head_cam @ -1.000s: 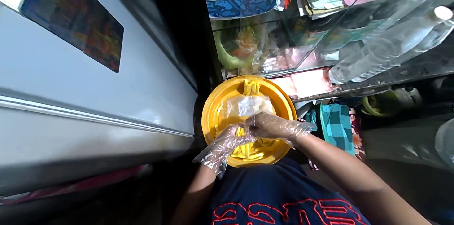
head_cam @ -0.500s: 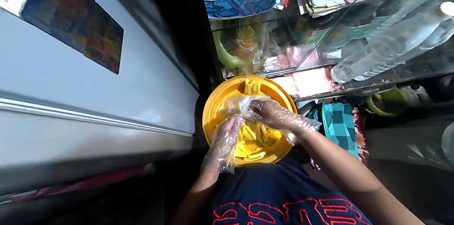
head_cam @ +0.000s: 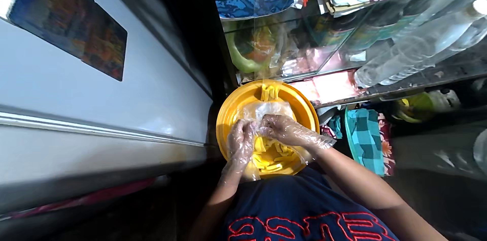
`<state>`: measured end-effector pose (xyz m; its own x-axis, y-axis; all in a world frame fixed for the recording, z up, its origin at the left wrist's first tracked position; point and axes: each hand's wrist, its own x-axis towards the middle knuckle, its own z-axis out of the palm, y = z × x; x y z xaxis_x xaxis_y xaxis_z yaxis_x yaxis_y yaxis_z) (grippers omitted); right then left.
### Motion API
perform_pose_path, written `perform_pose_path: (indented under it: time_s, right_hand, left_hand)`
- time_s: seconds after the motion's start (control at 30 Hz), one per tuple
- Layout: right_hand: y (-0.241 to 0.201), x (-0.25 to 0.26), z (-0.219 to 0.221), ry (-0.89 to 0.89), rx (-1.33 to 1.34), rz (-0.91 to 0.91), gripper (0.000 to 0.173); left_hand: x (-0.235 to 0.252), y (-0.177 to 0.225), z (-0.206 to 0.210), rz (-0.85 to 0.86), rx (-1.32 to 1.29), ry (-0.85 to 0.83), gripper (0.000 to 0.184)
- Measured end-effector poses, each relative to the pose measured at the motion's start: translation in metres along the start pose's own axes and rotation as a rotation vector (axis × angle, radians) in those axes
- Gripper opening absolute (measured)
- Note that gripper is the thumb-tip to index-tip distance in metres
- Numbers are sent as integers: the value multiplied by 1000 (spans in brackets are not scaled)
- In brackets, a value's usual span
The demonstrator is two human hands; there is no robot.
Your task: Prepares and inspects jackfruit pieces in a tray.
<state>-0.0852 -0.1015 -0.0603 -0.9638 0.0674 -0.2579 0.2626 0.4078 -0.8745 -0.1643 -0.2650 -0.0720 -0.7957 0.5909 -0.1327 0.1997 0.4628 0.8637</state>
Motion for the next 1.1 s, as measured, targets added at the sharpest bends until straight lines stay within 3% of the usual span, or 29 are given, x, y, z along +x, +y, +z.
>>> perform_pose_path:
  time_s: [0.13,0.2,0.3,0.37,0.4,0.53,0.63,0.77,0.9,1.1]
  right_hand:
    - [3,2,-4,80,4,-35,16]
    - [0,0,-5,118,72,-4,15]
    - [2,-3,-4,184,198,15,22]
    - [14,-6,-8,179,84,38,28]
    - [21,-9,-9,122,-59,64,29]
    - [10,-30,10,-452,-609,371,40]
    - [10,-32,34,-527,-757,531,35]
    - [17,-29,34,-549,-734,494,34]
    - [33,-32,11,-396,-539,339,34]
    - [29,-50,-43,99,-108,76,23]
  left_hand:
    - [3,-9,-18,-159,-286,-346,47]
    - [4,-8,-20,-258,-362,-444,48]
    - [5,-10,-23,-320,-323,-407,39]
    - [6,-16,-25,-329,-293,-302,37]
    - [6,-23,-26,-337,-321,-242,37]
    - [8,-37,-26,-377,-413,-121,40]
    - [7,-30,-24,-394,-401,-116,40]
    - [8,-33,-21,-364,-373,-205,36]
    - [4,-26,-22,-369,-362,-293,37]
    - [6,-22,-21,-304,-113,-436,47]
